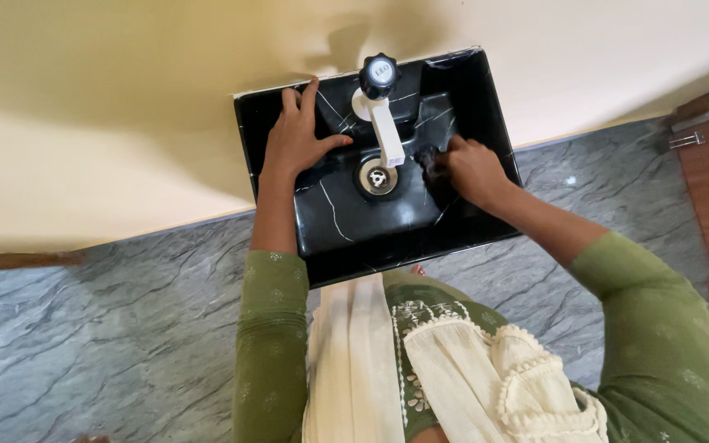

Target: The person scrubs a black marble sink with a dark cloth, repeatedly wiping the basin, faucet, and drain area. The person turns the faucet on and off to rinse the cloth and continues scrubbing the sink surfaces.

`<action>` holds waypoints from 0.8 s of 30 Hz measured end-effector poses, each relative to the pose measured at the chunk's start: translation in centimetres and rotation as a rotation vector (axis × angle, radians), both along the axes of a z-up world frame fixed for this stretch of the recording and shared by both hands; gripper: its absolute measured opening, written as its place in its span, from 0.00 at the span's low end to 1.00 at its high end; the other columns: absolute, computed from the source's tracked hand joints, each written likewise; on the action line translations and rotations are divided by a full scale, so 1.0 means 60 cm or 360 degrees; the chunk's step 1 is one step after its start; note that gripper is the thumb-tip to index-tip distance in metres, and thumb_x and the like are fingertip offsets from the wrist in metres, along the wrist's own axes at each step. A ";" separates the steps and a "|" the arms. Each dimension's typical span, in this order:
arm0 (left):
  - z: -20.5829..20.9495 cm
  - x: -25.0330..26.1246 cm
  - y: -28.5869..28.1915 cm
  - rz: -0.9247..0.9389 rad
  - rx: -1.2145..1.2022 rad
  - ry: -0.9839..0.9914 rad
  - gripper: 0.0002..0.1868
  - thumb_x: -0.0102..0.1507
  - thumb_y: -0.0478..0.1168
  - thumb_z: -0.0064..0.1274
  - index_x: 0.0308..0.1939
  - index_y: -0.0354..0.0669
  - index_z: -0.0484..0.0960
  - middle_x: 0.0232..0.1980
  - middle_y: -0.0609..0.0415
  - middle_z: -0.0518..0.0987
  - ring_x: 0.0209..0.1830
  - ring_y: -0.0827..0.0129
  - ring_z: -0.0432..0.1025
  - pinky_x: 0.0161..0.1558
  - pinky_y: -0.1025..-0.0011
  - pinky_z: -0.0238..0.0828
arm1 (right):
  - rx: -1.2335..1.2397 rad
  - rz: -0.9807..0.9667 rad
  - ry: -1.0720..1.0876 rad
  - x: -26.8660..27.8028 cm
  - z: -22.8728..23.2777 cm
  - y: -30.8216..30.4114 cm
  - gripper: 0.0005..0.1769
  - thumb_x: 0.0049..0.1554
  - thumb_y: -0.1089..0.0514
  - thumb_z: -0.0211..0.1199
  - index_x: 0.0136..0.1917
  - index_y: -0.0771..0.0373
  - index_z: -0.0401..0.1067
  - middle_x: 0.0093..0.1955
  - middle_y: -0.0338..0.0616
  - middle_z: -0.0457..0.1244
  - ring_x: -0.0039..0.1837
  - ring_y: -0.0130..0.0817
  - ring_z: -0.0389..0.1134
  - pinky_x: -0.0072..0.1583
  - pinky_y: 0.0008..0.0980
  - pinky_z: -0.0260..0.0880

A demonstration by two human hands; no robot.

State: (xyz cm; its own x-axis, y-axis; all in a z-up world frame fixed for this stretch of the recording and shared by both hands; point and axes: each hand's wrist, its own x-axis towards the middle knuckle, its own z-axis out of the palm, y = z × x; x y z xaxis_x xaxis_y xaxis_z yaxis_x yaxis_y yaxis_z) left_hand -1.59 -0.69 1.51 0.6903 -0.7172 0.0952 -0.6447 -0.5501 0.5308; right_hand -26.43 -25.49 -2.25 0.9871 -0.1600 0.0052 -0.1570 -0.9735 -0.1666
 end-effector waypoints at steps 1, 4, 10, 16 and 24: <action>0.000 0.000 0.000 0.0003 0.0018 0.0008 0.63 0.46 0.63 0.76 0.77 0.47 0.59 0.59 0.43 0.65 0.55 0.45 0.72 0.49 0.53 0.74 | -0.0085 -0.0015 -0.0058 0.027 -0.012 -0.012 0.14 0.50 0.64 0.64 0.50 0.56 0.81 0.54 0.52 0.65 0.52 0.52 0.69 0.50 0.47 0.74; -0.001 0.003 -0.001 0.0002 0.0027 0.0009 0.63 0.46 0.63 0.76 0.77 0.47 0.58 0.58 0.43 0.65 0.55 0.45 0.72 0.48 0.52 0.74 | -0.0366 -0.0138 -0.0249 0.128 -0.050 -0.055 0.08 0.48 0.67 0.64 0.43 0.63 0.78 0.54 0.53 0.65 0.53 0.52 0.69 0.50 0.44 0.75; -0.016 0.004 0.005 -0.0030 -0.0021 -0.0038 0.62 0.47 0.64 0.76 0.77 0.47 0.59 0.60 0.43 0.65 0.56 0.45 0.72 0.48 0.52 0.74 | -0.0113 -0.0243 -0.0479 0.173 -0.066 -0.075 0.10 0.50 0.66 0.65 0.46 0.57 0.80 0.50 0.50 0.66 0.51 0.53 0.68 0.50 0.49 0.72; -0.018 -0.001 0.002 -0.0020 -0.0011 -0.0005 0.64 0.49 0.63 0.76 0.79 0.46 0.55 0.59 0.43 0.65 0.55 0.46 0.72 0.50 0.53 0.74 | 0.0049 0.0140 -0.0293 0.065 0.000 0.014 0.14 0.47 0.64 0.66 0.48 0.56 0.81 0.52 0.46 0.67 0.54 0.50 0.70 0.51 0.46 0.73; -0.017 -0.003 0.001 0.0003 0.0034 0.0011 0.64 0.50 0.63 0.74 0.80 0.45 0.53 0.58 0.43 0.64 0.54 0.47 0.72 0.48 0.54 0.75 | -0.0057 0.0248 0.0146 -0.070 0.047 0.072 0.16 0.42 0.61 0.67 0.45 0.48 0.82 0.47 0.36 0.69 0.55 0.39 0.70 0.50 0.45 0.70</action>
